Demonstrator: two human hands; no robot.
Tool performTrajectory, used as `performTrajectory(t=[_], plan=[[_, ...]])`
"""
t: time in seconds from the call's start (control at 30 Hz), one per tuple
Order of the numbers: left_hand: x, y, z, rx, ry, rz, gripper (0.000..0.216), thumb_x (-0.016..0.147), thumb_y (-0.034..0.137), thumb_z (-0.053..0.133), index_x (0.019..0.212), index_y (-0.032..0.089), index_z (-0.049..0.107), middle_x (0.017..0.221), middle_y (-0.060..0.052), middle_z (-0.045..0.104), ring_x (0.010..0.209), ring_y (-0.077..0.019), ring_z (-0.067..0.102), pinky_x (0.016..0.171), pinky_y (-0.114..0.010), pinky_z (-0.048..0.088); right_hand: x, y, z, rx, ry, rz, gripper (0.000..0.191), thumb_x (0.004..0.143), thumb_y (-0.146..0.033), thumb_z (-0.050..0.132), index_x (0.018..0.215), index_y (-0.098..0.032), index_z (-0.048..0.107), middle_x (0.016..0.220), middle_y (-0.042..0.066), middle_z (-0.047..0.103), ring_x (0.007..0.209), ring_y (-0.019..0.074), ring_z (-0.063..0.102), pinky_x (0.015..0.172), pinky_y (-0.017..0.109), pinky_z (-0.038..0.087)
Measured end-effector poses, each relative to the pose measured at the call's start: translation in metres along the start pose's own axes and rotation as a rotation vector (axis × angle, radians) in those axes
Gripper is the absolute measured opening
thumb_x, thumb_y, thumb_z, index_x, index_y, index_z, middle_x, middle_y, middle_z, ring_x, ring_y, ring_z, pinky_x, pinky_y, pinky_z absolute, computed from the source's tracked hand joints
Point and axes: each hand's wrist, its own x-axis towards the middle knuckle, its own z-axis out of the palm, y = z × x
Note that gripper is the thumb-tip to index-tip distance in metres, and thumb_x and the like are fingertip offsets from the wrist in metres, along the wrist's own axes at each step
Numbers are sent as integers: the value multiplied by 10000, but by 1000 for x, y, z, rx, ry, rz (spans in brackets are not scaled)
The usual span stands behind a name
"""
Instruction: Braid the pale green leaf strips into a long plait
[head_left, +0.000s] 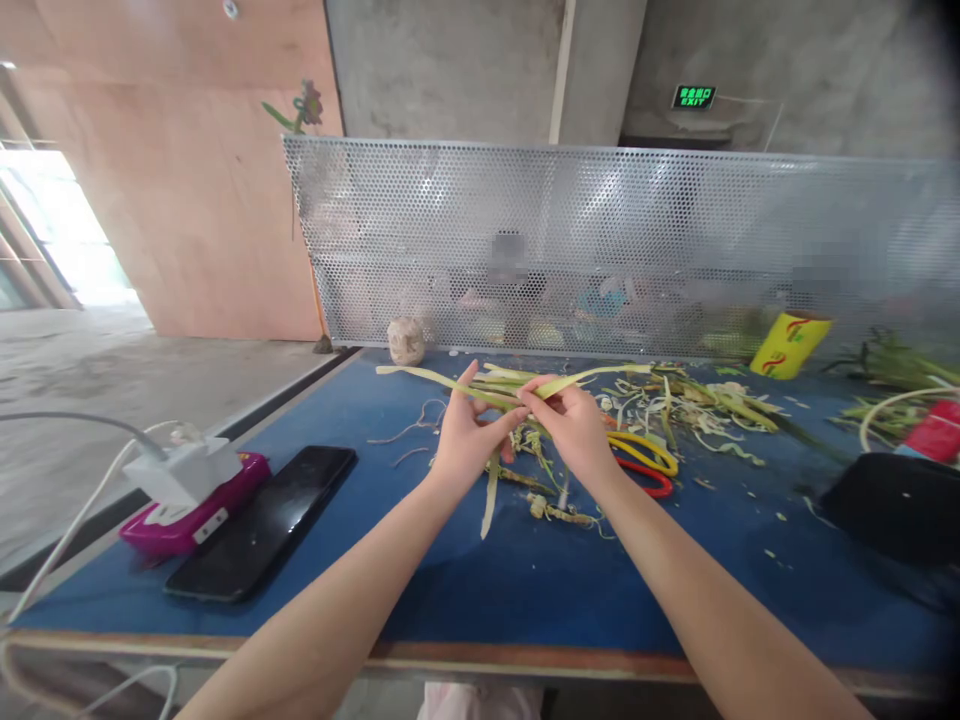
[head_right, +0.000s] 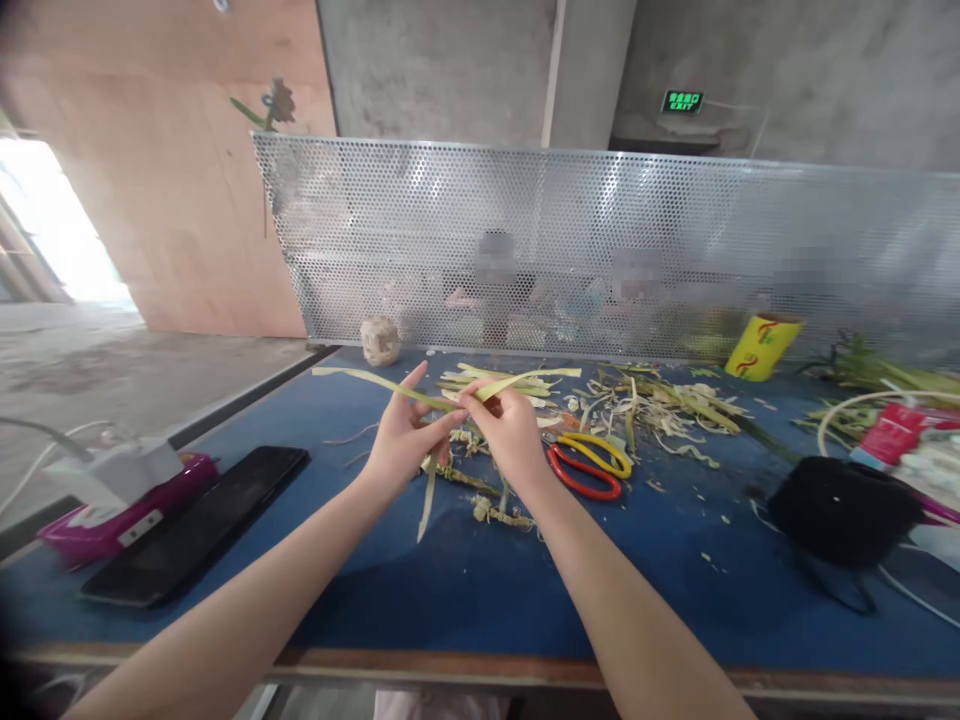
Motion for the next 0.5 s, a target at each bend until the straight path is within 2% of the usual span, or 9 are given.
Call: performTrajectory(t=[0.1,0.23,0.37,0.43,0.5], plan=[[0,2,0,32,9,-13,872,629,157,687,1326,178,164,806,-32,637,304,-37,455,298,-186,379,0,-1,0,73,-39,39,153,691,-331,610,686,-179,622,677,18,622,581,139,542,552,268,414],[0,5,1,97,-5,-15,803,652,143,657,1310,151,195,847,-40,626,312,0,412,301,-158,338,1,4,1,232,4,148,183,652,-354,650,683,-174,640,557,-9,567,491,111,473,494,256,375],[-2,7,1,122,2,-30,771,661,138,644,1302,123,216,867,-56,624,316,15,388,301,-150,316,1,10,3,355,16,176,174,635,-339,675,667,-172,637,510,-27,513,468,92,417,468,242,335],[-2,7,-1,127,0,-34,802,671,134,633,1327,127,173,903,-76,623,324,4,419,315,-161,351,0,9,2,434,-24,223,173,624,-327,688,659,-169,626,495,-39,479,448,77,386,450,232,315],[-2,6,-5,120,-27,-14,899,676,137,632,1365,166,55,958,-93,616,357,-20,485,367,-189,428,-1,6,1,504,-112,303,197,637,-349,678,707,-172,626,493,-51,442,426,62,352,420,216,285]])
